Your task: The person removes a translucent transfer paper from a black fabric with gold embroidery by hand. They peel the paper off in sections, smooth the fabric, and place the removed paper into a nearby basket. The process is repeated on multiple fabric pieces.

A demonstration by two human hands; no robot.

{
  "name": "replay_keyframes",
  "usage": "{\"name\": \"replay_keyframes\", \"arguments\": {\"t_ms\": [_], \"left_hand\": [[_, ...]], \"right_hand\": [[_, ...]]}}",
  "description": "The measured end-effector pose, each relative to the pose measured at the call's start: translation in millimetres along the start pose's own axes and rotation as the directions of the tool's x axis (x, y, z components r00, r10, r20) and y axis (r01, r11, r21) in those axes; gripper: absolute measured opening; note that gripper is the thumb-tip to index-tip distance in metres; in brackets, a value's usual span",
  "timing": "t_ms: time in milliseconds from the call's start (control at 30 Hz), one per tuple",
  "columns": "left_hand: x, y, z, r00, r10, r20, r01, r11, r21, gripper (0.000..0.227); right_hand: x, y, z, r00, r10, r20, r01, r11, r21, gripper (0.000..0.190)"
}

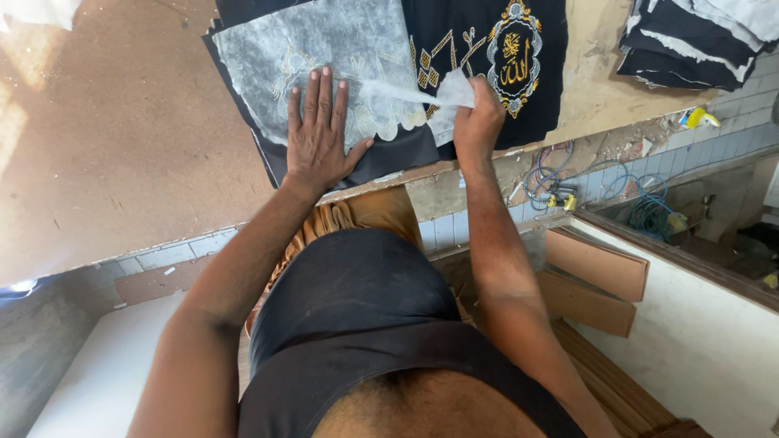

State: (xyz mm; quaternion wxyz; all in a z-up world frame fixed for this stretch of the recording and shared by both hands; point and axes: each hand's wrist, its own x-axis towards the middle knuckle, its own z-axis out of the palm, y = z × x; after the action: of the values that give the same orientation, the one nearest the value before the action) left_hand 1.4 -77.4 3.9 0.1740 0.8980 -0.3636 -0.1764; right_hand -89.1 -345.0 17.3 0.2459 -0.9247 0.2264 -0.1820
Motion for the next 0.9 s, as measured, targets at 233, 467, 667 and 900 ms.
{"name": "replay_keyframes", "arguments": {"t_ms": [233, 467, 667, 900], "left_hand": [[41.7, 29.3, 18.3, 0.999, -0.014, 0.043, 0.015, 1.000, -0.027, 0.090], [59.8, 37.6, 29.6, 0.999, -0.028, -0.039, 0.034, 0.981, 0.189, 0.075], [60.4, 47.4, 17.5, 0.997, -0.051, -0.051, 0.052, 0.998, 0.021, 0.073], [9.8, 57.9, 23.6, 0.892, -0.244, -0.379, 0.284, 0.957, 0.052, 0.052]], "right_hand": [[-47.1, -43.6, -1.5, 0.988, -0.118, 0.103, 0.118, 0.993, -0.001, 0.042], [-58.7, 17.1, -25.7, 0.764, -0.027, 0.644, 0.122, 0.987, -0.103, 0.018], [-3.8, 54.1, -115.7, 0.445, -0.073, 0.892, 0.037, 0.997, 0.064, 0.029], [183.0, 58.4, -173.7, 0.997, -0.043, -0.070, 0.078, 0.768, 0.636, 0.068]]}}
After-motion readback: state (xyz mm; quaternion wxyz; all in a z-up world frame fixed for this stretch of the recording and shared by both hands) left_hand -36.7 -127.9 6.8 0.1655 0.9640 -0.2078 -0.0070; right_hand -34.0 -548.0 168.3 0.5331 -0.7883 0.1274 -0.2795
